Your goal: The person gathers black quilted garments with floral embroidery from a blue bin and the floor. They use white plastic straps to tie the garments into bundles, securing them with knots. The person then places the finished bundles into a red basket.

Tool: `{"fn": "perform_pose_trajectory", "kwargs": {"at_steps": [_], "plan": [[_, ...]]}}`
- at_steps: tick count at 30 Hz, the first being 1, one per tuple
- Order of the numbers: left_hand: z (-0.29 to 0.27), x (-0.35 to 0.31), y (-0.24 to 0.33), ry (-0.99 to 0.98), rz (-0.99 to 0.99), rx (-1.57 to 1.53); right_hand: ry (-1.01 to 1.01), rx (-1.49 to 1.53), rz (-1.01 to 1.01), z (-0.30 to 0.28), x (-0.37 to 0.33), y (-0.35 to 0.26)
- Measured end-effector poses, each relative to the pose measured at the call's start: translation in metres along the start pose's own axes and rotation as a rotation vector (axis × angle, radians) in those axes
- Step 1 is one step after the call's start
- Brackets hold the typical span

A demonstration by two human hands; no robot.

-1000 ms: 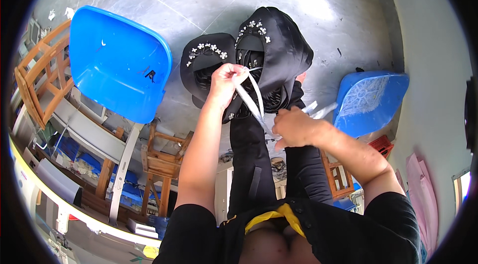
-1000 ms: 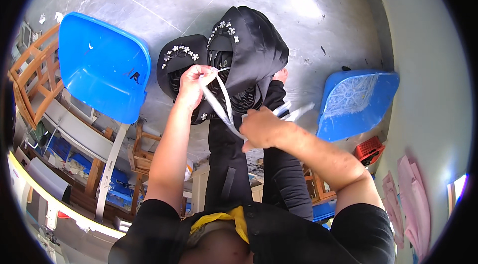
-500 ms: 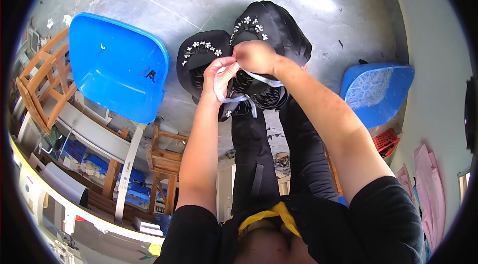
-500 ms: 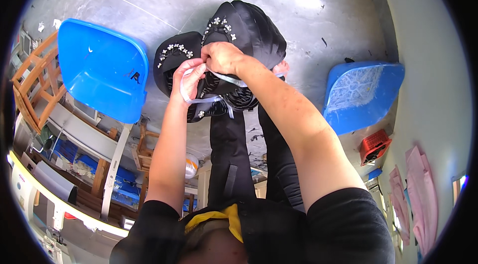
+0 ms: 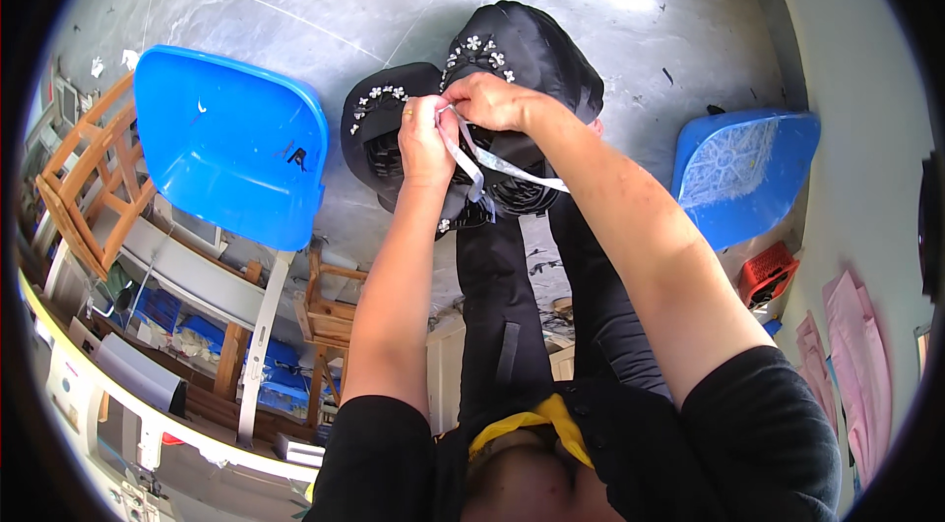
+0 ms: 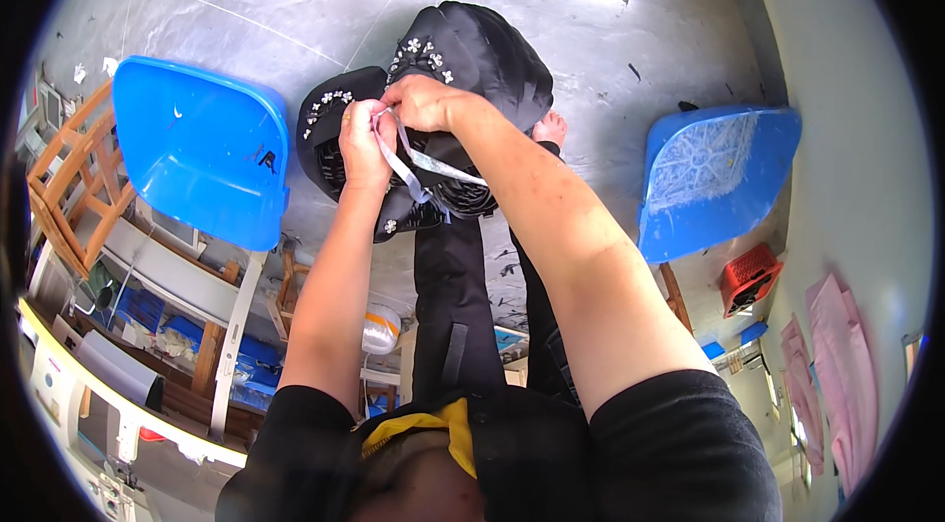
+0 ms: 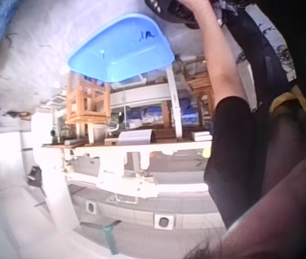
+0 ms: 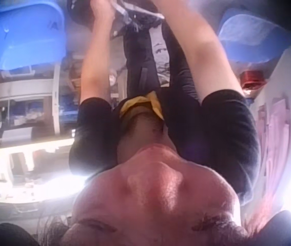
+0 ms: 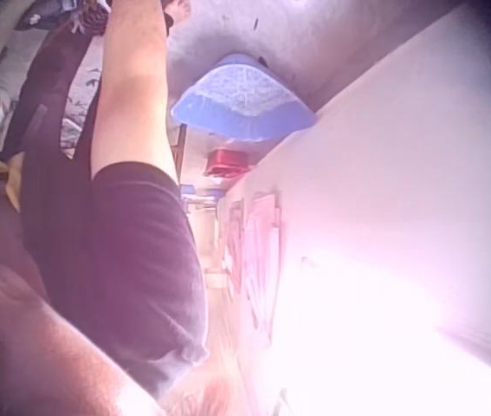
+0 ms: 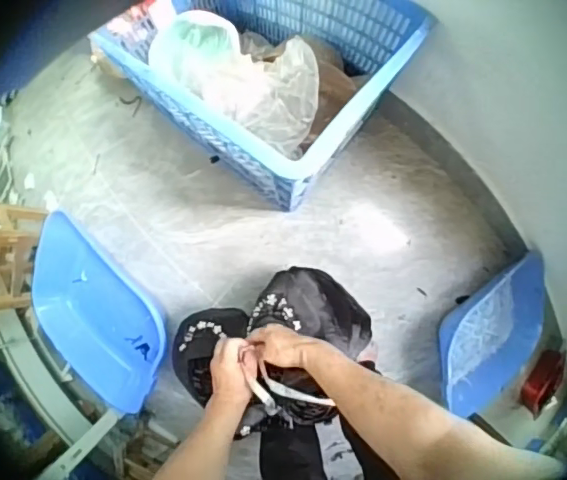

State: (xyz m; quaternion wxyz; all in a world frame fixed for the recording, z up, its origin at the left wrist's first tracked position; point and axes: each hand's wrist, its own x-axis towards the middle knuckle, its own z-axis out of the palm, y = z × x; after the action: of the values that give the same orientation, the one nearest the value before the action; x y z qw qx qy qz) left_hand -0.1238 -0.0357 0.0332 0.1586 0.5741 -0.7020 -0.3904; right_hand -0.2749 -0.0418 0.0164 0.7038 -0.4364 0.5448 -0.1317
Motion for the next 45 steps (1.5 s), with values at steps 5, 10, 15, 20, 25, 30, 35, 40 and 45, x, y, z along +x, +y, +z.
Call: {"fn": "perform_pose_trajectory", "kwargs": {"at_steps": [5,10,15,20,25,30,35,40,45], "plan": [[-0.015,-0.009,0.007,-0.015,-0.187,-0.069,-0.100,-0.177,-0.016,-0.015,-0.002,-0.017],[-0.024,-0.019,0.009,-0.059,-0.036,0.103,0.133,-0.803,-0.125,0.001,-0.006,-0.032],[-0.031,-0.026,0.018,-0.190,-0.028,0.153,0.153,-0.983,-0.048,-0.010,0.008,-0.017],[-0.041,-0.019,0.016,-0.113,-0.407,-0.509,0.196,-0.684,0.229,-0.007,0.005,-0.029],[-0.015,-0.013,0.012,-0.110,-0.511,-1.349,0.207,-0.796,0.126,0.001,0.005,-0.027],[-0.020,-0.024,0.018,0.023,-0.721,-1.413,0.229,-0.857,0.149,0.009,0.020,-0.015],[-0.035,-0.042,0.034,-0.028,-0.805,-1.325,0.234,-0.795,0.242,0.002,0.026,-0.008],[-0.037,-0.043,0.032,-0.050,-0.640,-1.071,0.263,-0.799,0.291,0.009,0.026,-0.018],[-0.026,-0.011,0.006,-0.025,0.040,0.018,0.187,-0.447,0.066,0.000,-0.039,-0.038]]}}
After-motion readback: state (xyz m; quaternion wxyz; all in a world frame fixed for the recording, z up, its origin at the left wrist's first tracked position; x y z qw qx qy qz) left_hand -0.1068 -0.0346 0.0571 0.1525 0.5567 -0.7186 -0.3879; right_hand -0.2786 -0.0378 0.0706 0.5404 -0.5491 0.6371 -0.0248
